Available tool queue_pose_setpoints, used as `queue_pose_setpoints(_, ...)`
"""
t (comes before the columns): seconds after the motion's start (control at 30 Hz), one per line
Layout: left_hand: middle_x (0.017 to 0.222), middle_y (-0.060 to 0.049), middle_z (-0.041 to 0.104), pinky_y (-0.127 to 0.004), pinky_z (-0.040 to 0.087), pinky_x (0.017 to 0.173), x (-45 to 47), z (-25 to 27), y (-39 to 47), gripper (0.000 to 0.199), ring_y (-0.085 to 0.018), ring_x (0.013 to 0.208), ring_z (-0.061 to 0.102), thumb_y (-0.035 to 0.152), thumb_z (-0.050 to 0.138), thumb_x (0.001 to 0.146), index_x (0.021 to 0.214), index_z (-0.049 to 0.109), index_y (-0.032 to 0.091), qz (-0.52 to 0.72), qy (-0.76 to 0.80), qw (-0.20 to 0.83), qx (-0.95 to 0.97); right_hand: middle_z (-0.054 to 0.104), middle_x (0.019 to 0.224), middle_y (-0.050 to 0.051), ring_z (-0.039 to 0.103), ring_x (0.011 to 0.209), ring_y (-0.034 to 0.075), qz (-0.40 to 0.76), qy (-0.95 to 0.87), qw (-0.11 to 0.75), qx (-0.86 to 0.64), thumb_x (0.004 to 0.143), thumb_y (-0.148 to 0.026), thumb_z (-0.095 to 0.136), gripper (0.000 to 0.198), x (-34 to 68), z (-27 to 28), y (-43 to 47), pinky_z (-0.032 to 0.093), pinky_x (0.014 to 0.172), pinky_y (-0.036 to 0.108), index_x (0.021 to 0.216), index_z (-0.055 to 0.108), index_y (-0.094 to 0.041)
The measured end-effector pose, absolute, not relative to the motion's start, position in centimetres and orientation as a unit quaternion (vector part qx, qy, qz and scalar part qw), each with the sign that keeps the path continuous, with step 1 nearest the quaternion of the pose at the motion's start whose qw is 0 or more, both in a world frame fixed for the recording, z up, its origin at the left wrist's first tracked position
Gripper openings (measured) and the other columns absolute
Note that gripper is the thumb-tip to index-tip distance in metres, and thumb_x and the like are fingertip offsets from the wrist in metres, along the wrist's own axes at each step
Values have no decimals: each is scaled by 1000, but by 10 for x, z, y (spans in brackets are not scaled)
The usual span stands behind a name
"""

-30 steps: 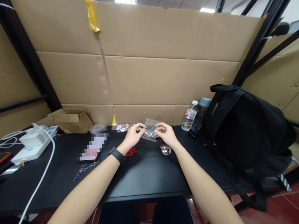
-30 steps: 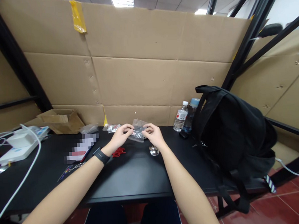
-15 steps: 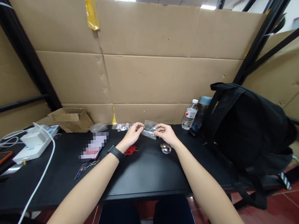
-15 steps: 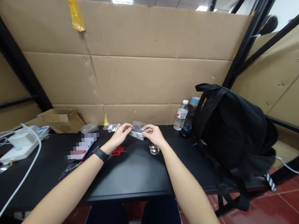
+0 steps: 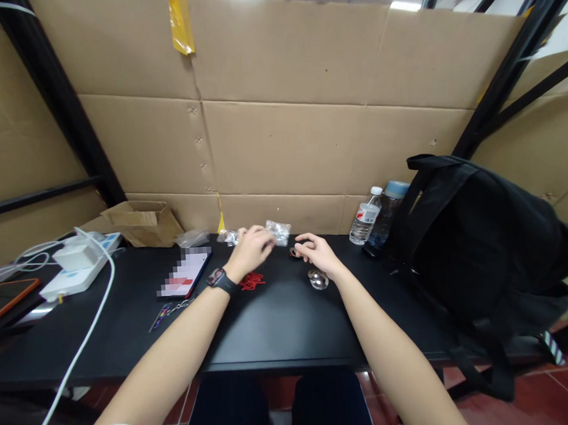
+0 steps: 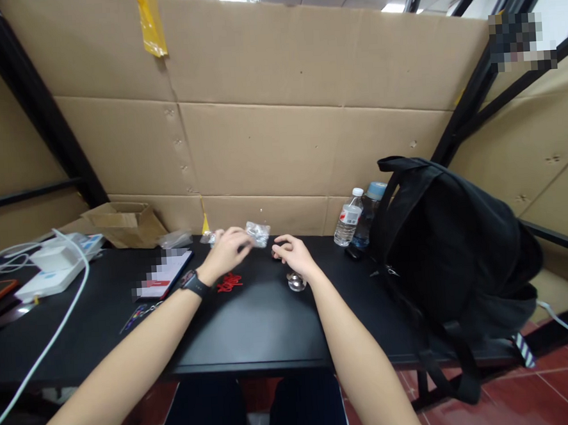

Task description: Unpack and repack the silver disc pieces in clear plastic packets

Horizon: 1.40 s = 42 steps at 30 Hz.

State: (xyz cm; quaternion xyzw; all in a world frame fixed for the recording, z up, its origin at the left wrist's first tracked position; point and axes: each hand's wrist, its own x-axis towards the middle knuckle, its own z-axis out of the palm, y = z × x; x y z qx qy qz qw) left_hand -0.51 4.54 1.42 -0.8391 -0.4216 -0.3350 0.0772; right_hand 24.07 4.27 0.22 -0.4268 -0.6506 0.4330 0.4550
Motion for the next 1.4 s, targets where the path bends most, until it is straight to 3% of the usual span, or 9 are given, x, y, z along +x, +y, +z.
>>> queue_pose_setpoints(0.23, 114, -15, 70, -51, 25, 99, -127, 47, 73, 30, -35, 118, 47, 29, 41, 101, 113, 67, 19, -383, -654, 268, -595, 70, 67, 2, 58, 54, 13, 400, -660, 474, -424, 75, -39, 73, 33, 247, -1, 48, 44, 54, 24, 98, 68, -16)
queue_pose_setpoints(0.37, 111, -17, 69, -47, 27, 98, -166, 32, 81, 33, -35, 119, 46, 23, 36, 100, 110, 67, 15, -218, -659, 296, -656, 67, 60, 2, 61, 55, 15, 346, -665, 511, -421, 76, -39, 71, 24, 251, -6, 57, 46, 56, 26, 85, 70, -16)
queue_pose_setpoints(0.5, 108, -22, 71, -50, 30, 100, -183, 12, 98, 39, -39, 120, 52, 35, 39, 98, 115, 67, 15, -125, -720, 218, -647, 68, 61, 2, 64, 56, 17, 317, -680, 506, -426, 76, -38, 69, 22, 254, -10, 63, 47, 58, 26, 83, 71, -17)
queue_pose_setpoints(0.63, 126, -25, 68, -55, 32, 102, -194, 2, 117, 73, -45, 123, 56, 65, 41, 91, 145, 49, 17, -103, -778, 35, -618, 68, 61, 2, 64, 57, 17, 278, -692, 506, -434, 77, -36, 67, 21, 255, -12, 63, 47, 59, 26, 83, 72, -17)
queue_pose_setpoints(0.73, 132, -23, 67, -57, 32, 105, -198, 0, 120, 88, -46, 128, 55, 76, 47, 82, 150, 43, 21, -111, -774, -8, -624, 68, 60, 2, 61, 56, 16, 258, -700, 502, -438, 78, -35, 65, 21, 255, -14, 63, 45, 59, 26, 83, 72, -16)
queue_pose_setpoints(0.93, 112, -9, 78, -47, 34, 103, -201, 0, 109, 65, -38, 118, 65, 49, 67, 70, 131, 59, 28, -105, -728, 10, -677, 69, 64, 1, 61, 59, 16, 234, -723, 468, -451, 79, -31, 64, 18, 256, -16, 65, 45, 62, 26, 86, 74, -18)
queue_pose_setpoints(1.07, 112, -11, 77, -46, 36, 99, -200, 5, 107, 58, -39, 117, 65, 48, 68, 68, 122, 66, 27, -91, -724, 17, -684, 72, 75, 4, 63, 69, 17, 188, -755, 414, -473, 82, -25, 62, 15, 258, -16, 65, 47, 69, 28, 88, 75, -19)
queue_pose_setpoints(1.27, 126, -19, 69, -55, 34, 99, -178, 20, 96, 59, -44, 121, 55, 56, 60, 79, 126, 63, 21, -104, -710, 108, -688, 68, 128, 11, 58, 119, 31, 77, -809, 238, -531, 81, -35, 74, 40, 255, -20, 64, 42, 98, 43, 120, 72, -26)
queue_pose_setpoints(1.4, 136, -20, 60, -55, 34, 100, -125, 29, 76, 49, -42, 127, 47, 49, 54, 89, 129, 61, 21, -179, -653, 162, -718, 69, 129, 9, 58, 122, 34, 92, -806, 176, -558, 84, -35, 73, 44, 251, -22, 66, 39, 98, 47, 127, 67, -31)
